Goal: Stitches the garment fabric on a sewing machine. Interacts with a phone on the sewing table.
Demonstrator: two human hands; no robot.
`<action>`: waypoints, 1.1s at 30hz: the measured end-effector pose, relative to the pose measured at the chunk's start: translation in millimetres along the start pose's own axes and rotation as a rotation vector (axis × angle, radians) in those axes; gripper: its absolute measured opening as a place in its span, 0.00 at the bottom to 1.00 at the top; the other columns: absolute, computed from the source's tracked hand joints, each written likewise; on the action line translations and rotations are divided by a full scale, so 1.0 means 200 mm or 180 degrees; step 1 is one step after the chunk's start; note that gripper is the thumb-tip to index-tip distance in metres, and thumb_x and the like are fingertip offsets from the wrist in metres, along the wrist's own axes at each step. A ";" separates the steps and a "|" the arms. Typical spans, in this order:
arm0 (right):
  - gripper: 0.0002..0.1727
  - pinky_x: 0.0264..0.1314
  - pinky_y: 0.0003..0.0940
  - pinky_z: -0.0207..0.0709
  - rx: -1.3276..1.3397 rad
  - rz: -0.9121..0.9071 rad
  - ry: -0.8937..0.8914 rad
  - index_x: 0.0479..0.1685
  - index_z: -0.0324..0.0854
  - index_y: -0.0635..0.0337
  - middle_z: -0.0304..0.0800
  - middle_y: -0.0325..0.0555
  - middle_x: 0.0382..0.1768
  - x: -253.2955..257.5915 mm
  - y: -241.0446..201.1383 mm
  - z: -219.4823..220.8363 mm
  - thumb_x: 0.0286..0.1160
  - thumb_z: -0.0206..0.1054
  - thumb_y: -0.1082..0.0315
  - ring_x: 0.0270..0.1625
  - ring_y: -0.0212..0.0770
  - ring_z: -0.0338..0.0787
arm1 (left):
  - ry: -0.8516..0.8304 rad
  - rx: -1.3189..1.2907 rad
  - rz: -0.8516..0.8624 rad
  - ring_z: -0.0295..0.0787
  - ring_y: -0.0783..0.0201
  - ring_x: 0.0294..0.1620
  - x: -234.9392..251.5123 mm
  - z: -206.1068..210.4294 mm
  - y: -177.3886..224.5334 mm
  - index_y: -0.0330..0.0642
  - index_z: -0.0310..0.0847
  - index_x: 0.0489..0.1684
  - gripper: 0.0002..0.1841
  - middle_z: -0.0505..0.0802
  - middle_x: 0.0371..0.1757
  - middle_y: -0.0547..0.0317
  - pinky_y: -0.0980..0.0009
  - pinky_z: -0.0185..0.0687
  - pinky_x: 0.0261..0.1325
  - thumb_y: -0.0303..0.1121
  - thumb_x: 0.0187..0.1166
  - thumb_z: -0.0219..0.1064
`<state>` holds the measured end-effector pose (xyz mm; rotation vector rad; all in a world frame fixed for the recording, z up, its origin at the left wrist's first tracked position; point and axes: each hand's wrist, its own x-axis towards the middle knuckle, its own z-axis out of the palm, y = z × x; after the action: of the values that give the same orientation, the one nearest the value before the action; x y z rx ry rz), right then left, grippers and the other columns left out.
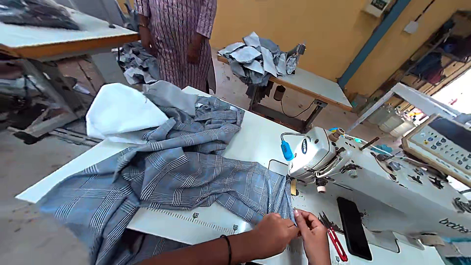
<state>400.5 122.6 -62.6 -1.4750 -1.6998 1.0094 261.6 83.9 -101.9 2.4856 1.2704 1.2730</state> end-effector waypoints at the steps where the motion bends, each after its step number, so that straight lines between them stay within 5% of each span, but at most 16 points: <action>1: 0.12 0.46 0.33 0.82 -0.0036 0.0085 -0.0121 0.50 0.87 0.73 0.90 0.53 0.43 0.01 -0.01 0.00 0.77 0.70 0.71 0.40 0.36 0.88 | 0.0031 0.0032 -0.0034 0.90 0.51 0.23 0.00 0.01 0.02 0.32 0.86 0.26 0.07 0.89 0.23 0.47 0.59 0.82 0.26 0.21 0.74 0.64; 4: 0.15 0.39 0.29 0.79 -0.0165 0.0267 -0.0237 0.53 0.82 0.74 0.87 0.47 0.34 0.06 -0.02 0.00 0.70 0.74 0.76 0.32 0.32 0.84 | -0.0087 0.0088 0.0024 0.91 0.50 0.26 0.01 0.01 0.03 0.31 0.86 0.28 0.06 0.89 0.25 0.45 0.58 0.83 0.30 0.22 0.74 0.65; 6: 0.15 0.39 0.30 0.78 -0.0229 0.0296 -0.0233 0.54 0.82 0.75 0.86 0.48 0.34 0.07 -0.02 0.00 0.69 0.73 0.79 0.32 0.33 0.83 | -0.0493 0.0247 -0.0122 0.94 0.46 0.41 0.01 -0.05 0.02 0.31 0.85 0.43 0.10 0.93 0.37 0.43 0.51 0.84 0.51 0.30 0.74 0.72; 8: 0.15 0.38 0.33 0.79 -0.0409 0.0180 -0.0220 0.53 0.84 0.74 0.86 0.51 0.37 0.06 -0.01 -0.01 0.68 0.71 0.80 0.32 0.37 0.84 | -0.1275 0.0183 -0.0747 0.89 0.36 0.60 0.03 -0.13 0.01 0.26 0.78 0.62 0.23 0.91 0.53 0.32 0.40 0.72 0.69 0.27 0.69 0.77; 12: 0.19 0.50 0.43 0.80 -0.0917 -0.0093 -0.0401 0.57 0.87 0.73 0.87 0.64 0.49 -0.02 -0.02 0.06 0.65 0.67 0.80 0.44 0.50 0.87 | -0.2506 0.0125 -0.0999 0.84 0.33 0.62 0.08 -0.20 -0.03 0.25 0.79 0.68 0.22 0.89 0.58 0.30 0.36 0.64 0.69 0.23 0.75 0.65; 14: 0.20 0.54 0.44 0.81 -0.1061 -0.0080 -0.0506 0.60 0.87 0.72 0.87 0.68 0.53 -0.04 -0.02 0.08 0.67 0.66 0.80 0.48 0.54 0.89 | -0.2799 0.0057 -0.0910 0.85 0.34 0.60 0.09 -0.19 -0.02 0.24 0.82 0.61 0.18 0.89 0.55 0.31 0.36 0.62 0.70 0.28 0.78 0.63; 19: 0.21 0.62 0.41 0.77 -0.1089 0.0073 -0.0783 0.64 0.86 0.72 0.83 0.69 0.57 -0.02 -0.02 0.08 0.70 0.64 0.80 0.56 0.54 0.85 | -0.2891 0.0014 -0.0759 0.86 0.35 0.50 0.10 -0.18 -0.05 0.26 0.86 0.44 0.19 0.90 0.45 0.33 0.37 0.61 0.69 0.39 0.79 0.66; 23: 0.19 0.60 0.38 0.79 -0.1063 -0.0111 -0.0779 0.59 0.88 0.74 0.80 0.69 0.56 -0.02 -0.02 0.09 0.68 0.64 0.84 0.55 0.53 0.84 | -0.2532 0.0216 -0.0760 0.87 0.34 0.51 0.12 -0.23 -0.05 0.26 0.87 0.48 0.20 0.90 0.46 0.32 0.34 0.61 0.71 0.40 0.79 0.65; 27: 0.22 0.70 0.57 0.77 -0.1113 -0.0194 -0.0893 0.64 0.84 0.76 0.75 0.70 0.77 -0.06 -0.01 0.13 0.68 0.61 0.87 0.68 0.71 0.83 | -0.2114 0.0391 -0.0852 0.85 0.35 0.60 0.08 -0.27 -0.07 0.29 0.87 0.48 0.19 0.90 0.53 0.35 0.32 0.64 0.67 0.40 0.76 0.68; 33: 0.23 0.67 0.61 0.77 -0.1412 -0.0278 -0.0700 0.65 0.84 0.76 0.79 0.68 0.75 -0.09 -0.02 0.16 0.68 0.60 0.88 0.65 0.73 0.86 | -0.1790 0.0483 -0.0573 0.88 0.39 0.51 0.03 -0.25 -0.11 0.35 0.88 0.46 0.17 0.90 0.47 0.42 0.37 0.71 0.52 0.40 0.69 0.71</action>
<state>373.3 100.6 -73.4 -1.5838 -2.2355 0.8029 214.6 88.4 -74.7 2.4847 1.4190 0.3998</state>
